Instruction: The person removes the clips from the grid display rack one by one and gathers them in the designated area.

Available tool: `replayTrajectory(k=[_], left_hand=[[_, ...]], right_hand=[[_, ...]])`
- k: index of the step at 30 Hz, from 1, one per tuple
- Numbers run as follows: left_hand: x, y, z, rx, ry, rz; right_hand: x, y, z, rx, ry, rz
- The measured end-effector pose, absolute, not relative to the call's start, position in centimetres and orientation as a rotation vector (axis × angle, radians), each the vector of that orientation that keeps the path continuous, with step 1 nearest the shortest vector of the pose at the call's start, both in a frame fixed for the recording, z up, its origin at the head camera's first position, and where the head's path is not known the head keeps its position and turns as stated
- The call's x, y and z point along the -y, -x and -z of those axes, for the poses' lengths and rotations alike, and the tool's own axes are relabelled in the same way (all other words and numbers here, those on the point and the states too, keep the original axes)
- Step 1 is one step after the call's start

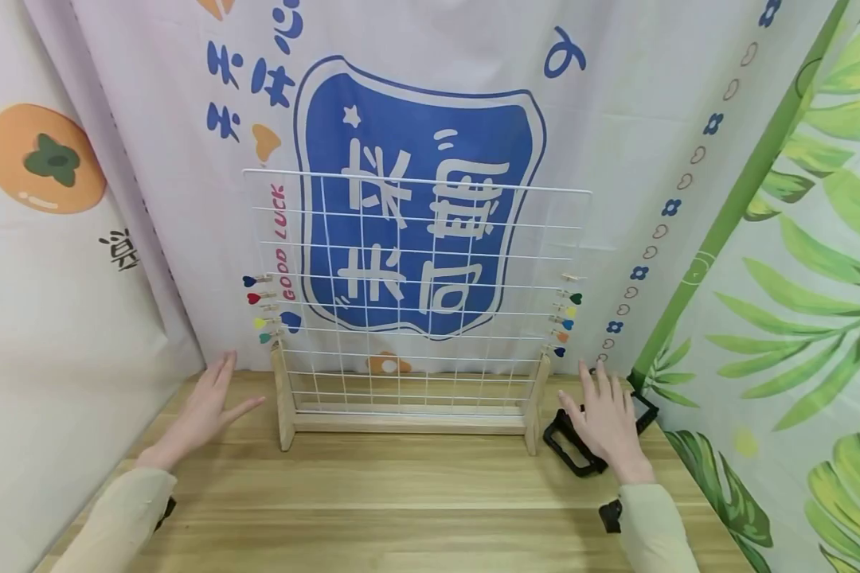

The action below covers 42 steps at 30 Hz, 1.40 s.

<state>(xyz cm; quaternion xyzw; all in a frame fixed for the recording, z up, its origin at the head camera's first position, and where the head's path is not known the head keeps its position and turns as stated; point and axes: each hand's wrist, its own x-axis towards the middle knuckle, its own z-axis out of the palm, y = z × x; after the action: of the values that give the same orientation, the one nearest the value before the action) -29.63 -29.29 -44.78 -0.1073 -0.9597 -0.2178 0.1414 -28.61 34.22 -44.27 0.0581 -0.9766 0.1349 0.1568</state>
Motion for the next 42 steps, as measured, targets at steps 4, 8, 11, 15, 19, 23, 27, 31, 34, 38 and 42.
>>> replayTrajectory(k=[4, 8, 11, 15, 19, 23, 27, 31, 34, 38, 42], left_hand=[[28.6, 30.1, 45.1, 2.723, 0.347, 0.733], [27.7, 30.4, 45.4, 2.702, 0.338, 0.821], [27.2, 30.5, 45.5, 2.696, 0.312, 0.885], [26.7, 30.8, 45.8, 2.689, 0.279, 0.974], [26.4, 31.2, 46.4, 2.677, 0.294, 1.065], [25.8, 31.5, 46.5, 2.65, 0.327, 1.162], [25.3, 31.8, 46.6, 2.62, 0.341, 1.204], [25.0, 32.2, 46.9, 2.588, 0.372, 1.221], [24.8, 32.4, 47.1, 2.578, 0.391, 1.219], [24.4, 32.5, 47.2, 2.575, 0.379, 1.216], [24.1, 32.6, 47.3, 2.571, 0.36, 1.218]], right_hand=[[-34.0, 28.6, 43.1, 2.733, -0.203, -0.483], [-33.6, 28.5, 41.9, 2.628, -0.221, -0.625], [-33.3, 28.6, 40.9, 2.53, -0.234, -0.735], [-33.0, 29.0, 39.4, 2.406, -0.213, -0.891], [-32.6, 29.4, 37.6, 2.304, -0.129, -1.011], [-32.3, 29.6, 35.8, 2.255, -0.074, -1.089], [-32.1, 29.7, 34.0, 2.257, -0.069, -1.096], [-32.0, 29.9, 32.7, 2.248, -0.072, -1.087], [-32.0, 30.1, 31.9, 2.24, -0.067, -1.089], [-31.9, 30.3, 30.9, 2.249, -0.045, -1.09], [-31.9, 30.6, 30.3, 2.265, -0.031, -1.083]])
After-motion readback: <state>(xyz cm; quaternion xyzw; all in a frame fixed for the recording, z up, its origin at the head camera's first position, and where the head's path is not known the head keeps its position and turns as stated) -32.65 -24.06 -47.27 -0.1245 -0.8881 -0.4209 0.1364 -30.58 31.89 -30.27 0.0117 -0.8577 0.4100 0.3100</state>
